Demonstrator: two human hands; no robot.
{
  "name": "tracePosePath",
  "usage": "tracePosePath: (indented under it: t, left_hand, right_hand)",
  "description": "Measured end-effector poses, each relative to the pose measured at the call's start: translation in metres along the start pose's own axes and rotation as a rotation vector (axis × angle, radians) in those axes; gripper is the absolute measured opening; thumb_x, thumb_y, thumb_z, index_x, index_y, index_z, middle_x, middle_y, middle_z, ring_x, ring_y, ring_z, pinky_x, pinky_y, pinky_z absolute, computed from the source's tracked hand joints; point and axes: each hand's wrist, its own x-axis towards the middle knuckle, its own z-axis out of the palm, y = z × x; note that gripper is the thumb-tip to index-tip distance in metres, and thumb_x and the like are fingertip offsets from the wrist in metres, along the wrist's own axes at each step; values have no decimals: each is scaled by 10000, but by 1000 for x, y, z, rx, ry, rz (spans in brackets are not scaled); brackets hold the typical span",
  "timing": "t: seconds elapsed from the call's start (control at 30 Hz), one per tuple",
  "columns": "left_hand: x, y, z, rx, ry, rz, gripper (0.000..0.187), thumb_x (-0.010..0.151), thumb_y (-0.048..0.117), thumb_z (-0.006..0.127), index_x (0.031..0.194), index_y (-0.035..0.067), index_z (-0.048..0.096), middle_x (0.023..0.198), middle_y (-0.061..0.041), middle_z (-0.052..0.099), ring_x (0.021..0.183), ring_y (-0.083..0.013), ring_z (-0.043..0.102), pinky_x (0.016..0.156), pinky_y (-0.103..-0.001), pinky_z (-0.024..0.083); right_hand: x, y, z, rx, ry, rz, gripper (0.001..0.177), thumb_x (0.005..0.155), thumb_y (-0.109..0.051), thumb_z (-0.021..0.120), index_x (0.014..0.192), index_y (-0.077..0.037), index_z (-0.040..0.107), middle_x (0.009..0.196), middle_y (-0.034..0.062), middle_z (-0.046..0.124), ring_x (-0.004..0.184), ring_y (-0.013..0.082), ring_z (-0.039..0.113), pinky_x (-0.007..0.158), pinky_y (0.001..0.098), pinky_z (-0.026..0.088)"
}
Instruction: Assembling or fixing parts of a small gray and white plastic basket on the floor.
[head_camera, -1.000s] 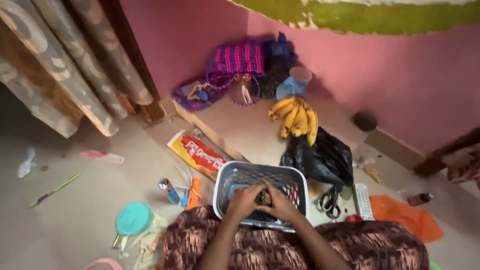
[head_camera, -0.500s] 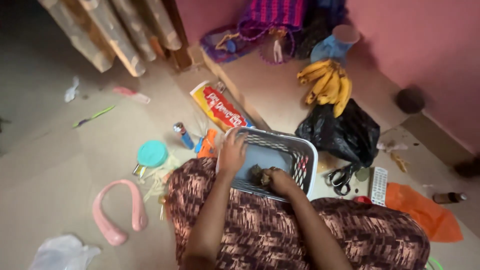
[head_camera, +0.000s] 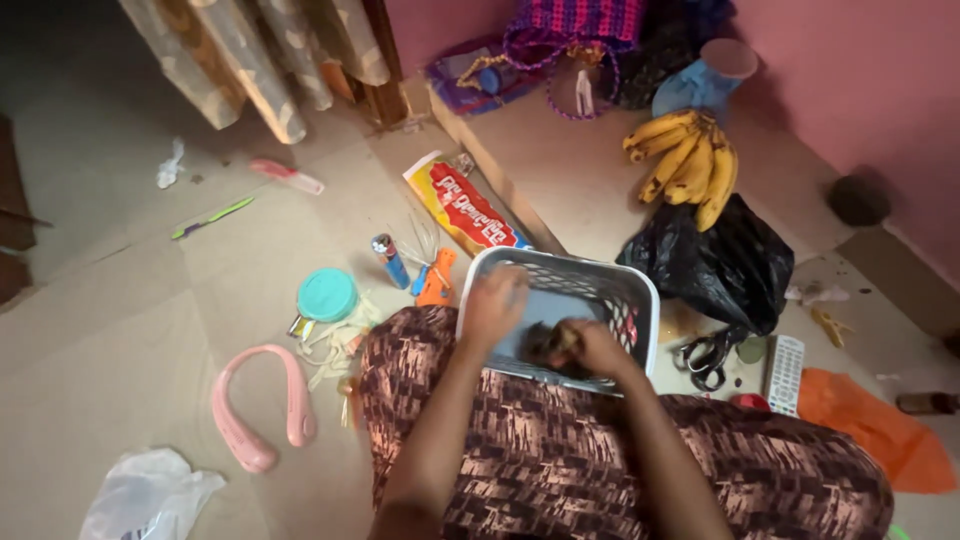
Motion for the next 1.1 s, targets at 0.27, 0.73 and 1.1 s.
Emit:
tracePosePath:
  t: [0.27, 0.73, 1.1]
  left_hand:
    - [-51, 38, 48, 234, -545, 461, 370, 754, 426, 768, 967, 125, 736, 908, -87, 738, 816, -289, 729, 721, -462, 557]
    - [38, 51, 10, 9, -243, 377, 474, 880, 351, 779, 1289, 128, 692, 1178, -121, 753, 1041, -257, 718, 904, -438, 552]
    - [-45, -137, 132, -1232, 205, -202, 704, 931, 580, 669, 1279, -29, 602, 1197, -91, 660, 1096, -199, 632, 973, -384, 521]
  right_hand:
    - [-76, -69, -161, 289, 740, 116, 517, 880, -50, 603, 1394, -98, 569, 1196, 134, 628, 1036, 239, 623, 897, 379, 537]
    - [-163, 75, -196, 778, 1543, 2, 345, 1147, -246, 612, 1376, -11, 506, 1332, 88, 628, 1218, 200, 619, 1082, 341, 520]
    - [-139, 74, -173, 643, 1262, 93, 274, 1141, -186, 637, 1317, 1, 541, 1237, 72, 623, 1130, 156, 589, 1021, 317, 490]
